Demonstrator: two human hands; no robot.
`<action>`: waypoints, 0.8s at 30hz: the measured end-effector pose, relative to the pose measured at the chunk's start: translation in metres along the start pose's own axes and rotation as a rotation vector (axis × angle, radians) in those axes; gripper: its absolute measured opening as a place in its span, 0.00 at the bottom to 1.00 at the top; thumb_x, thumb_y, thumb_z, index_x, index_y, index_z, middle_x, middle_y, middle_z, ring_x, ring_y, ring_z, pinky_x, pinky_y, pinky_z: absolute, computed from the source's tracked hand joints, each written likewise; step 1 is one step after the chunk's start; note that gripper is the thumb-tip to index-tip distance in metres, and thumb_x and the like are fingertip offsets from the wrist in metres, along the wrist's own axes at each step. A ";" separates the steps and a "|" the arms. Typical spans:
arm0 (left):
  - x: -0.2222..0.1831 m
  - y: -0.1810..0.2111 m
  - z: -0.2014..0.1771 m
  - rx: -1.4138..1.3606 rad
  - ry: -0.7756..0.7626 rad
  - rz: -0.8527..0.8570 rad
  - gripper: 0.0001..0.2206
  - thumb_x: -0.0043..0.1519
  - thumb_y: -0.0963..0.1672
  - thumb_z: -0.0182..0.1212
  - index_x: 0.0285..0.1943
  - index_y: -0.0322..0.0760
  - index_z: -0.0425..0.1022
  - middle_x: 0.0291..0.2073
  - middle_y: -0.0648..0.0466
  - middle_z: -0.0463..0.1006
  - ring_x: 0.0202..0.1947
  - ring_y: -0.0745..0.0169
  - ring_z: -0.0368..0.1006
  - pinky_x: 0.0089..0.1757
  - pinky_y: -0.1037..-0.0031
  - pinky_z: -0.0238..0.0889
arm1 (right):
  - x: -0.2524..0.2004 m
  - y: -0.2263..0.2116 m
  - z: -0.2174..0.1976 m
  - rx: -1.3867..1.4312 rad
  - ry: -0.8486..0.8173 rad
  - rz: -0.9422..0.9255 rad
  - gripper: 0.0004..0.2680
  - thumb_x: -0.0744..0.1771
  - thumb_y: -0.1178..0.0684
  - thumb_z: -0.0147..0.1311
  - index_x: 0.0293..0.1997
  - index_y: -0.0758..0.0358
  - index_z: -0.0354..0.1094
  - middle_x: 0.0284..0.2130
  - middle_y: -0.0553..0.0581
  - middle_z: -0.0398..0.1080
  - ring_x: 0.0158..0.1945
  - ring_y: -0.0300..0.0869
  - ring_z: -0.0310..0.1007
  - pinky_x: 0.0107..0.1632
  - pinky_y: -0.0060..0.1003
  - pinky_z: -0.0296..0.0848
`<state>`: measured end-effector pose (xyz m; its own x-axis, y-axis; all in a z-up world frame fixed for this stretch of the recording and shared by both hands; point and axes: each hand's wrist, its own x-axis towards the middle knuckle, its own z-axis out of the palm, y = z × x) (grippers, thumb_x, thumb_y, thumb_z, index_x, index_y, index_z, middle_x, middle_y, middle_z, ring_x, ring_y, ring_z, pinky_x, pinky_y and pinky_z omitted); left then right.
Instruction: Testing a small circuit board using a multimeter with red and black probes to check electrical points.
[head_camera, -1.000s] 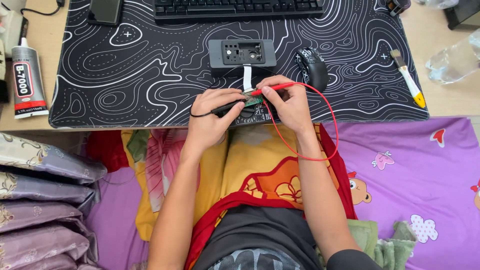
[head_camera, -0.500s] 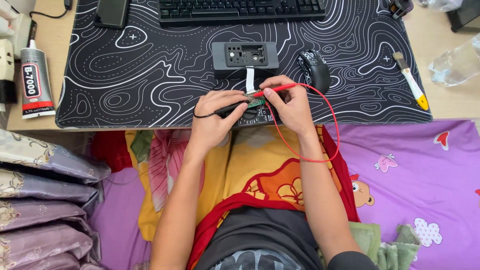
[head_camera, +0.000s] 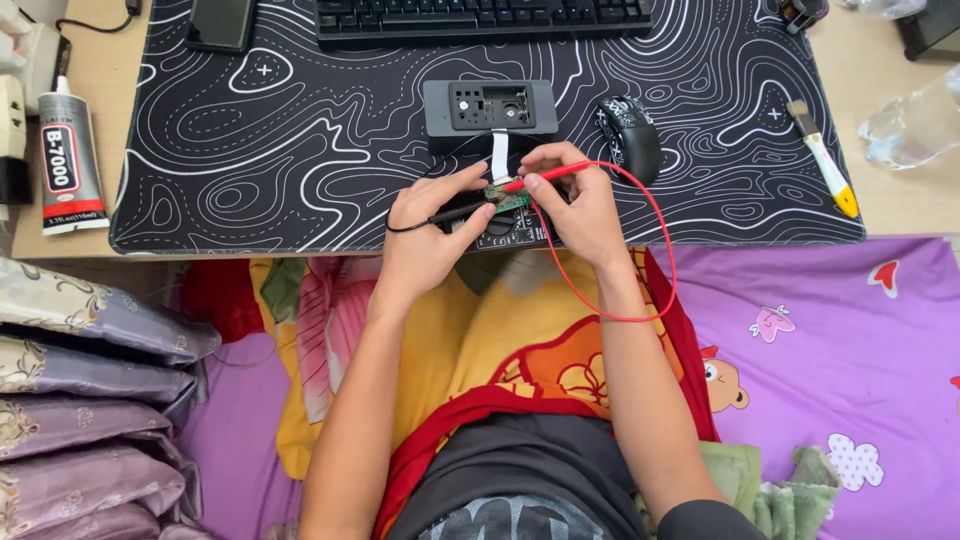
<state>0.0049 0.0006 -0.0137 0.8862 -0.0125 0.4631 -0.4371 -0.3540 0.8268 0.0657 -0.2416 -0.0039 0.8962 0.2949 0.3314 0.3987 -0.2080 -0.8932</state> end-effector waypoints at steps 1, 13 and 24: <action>0.000 0.001 0.000 -0.008 0.000 -0.009 0.22 0.68 0.44 0.78 0.72 0.52 0.84 0.53 0.55 0.91 0.60 0.50 0.84 0.61 0.62 0.65 | 0.001 -0.002 0.000 -0.011 -0.011 -0.001 0.07 0.74 0.58 0.63 0.60 0.61 0.78 0.48 0.61 0.83 0.55 0.46 0.85 0.62 0.47 0.81; -0.001 -0.004 -0.002 0.002 -0.022 0.010 0.20 0.68 0.45 0.79 0.70 0.53 0.86 0.55 0.58 0.91 0.61 0.52 0.84 0.59 0.64 0.66 | 0.001 0.005 -0.002 -0.010 -0.017 0.005 0.08 0.75 0.57 0.60 0.63 0.60 0.75 0.48 0.61 0.83 0.55 0.49 0.87 0.62 0.47 0.82; 0.000 0.001 -0.002 0.018 -0.016 0.030 0.12 0.71 0.46 0.74 0.63 0.56 0.89 0.54 0.62 0.91 0.60 0.54 0.84 0.58 0.66 0.67 | 0.001 0.005 -0.003 -0.036 -0.042 0.008 0.08 0.74 0.56 0.62 0.61 0.60 0.78 0.48 0.62 0.84 0.56 0.49 0.86 0.62 0.47 0.81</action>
<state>0.0038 0.0019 -0.0124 0.8753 -0.0386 0.4820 -0.4607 -0.3697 0.8069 0.0692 -0.2452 -0.0070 0.8908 0.3320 0.3102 0.3988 -0.2441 -0.8840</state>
